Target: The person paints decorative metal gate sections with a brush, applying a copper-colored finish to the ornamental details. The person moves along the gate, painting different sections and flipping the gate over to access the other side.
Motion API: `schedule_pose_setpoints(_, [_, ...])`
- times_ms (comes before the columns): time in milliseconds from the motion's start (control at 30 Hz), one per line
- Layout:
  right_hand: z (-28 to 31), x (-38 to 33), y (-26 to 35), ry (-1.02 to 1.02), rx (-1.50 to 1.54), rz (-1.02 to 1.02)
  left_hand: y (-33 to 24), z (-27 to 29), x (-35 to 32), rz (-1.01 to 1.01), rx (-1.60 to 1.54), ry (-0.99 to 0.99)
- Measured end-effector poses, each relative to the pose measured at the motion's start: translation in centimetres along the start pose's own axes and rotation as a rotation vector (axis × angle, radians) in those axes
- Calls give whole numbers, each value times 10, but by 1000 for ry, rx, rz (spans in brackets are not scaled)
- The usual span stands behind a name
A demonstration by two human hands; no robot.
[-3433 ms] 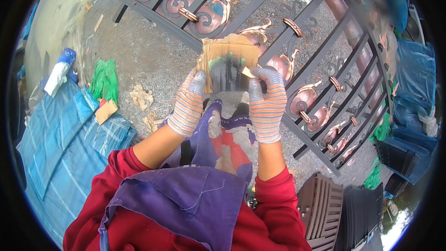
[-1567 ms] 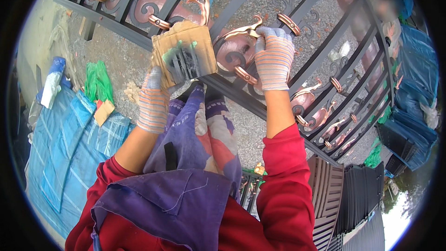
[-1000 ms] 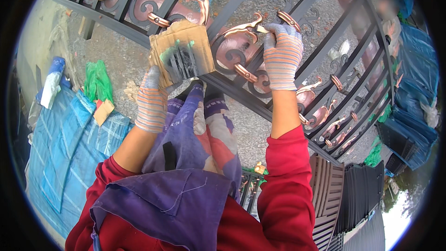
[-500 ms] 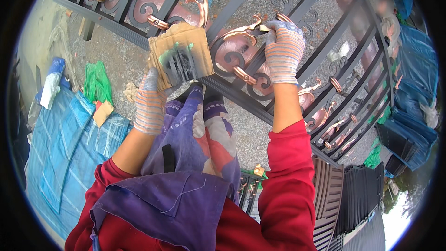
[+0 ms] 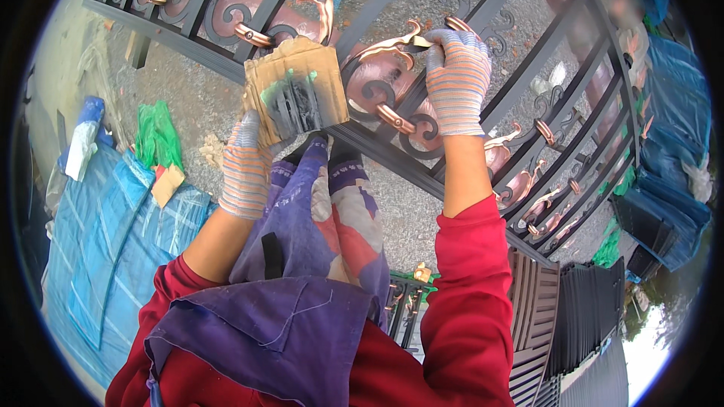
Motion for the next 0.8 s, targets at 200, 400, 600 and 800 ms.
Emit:
schedule_pose_setpoints(200, [3,-12,-14,47,134,-287,4,8,2,-15,-58,4])
schedule_pose_setpoints(400, [-6,-16,-3,91,68,-253,11,18,9,-105,186,-111])
schedule_pose_setpoints(600, [31,-41,-11,-207,406,-433,10,-8,5,84,-161,99])
schedule_pose_setpoints(800, [47,-53,76,-79,503,-258,36,-18,21,-16,76,214])
Point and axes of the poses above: each hand's wrist, its own x-axis towards the middle knuckle, its own z-axis out of the back of the hand, y = z × x, the point moved 6 cm from there along x, towards the middle knuckle, and after that the axes turned 11 degrees about z, right-handed, at the moved point
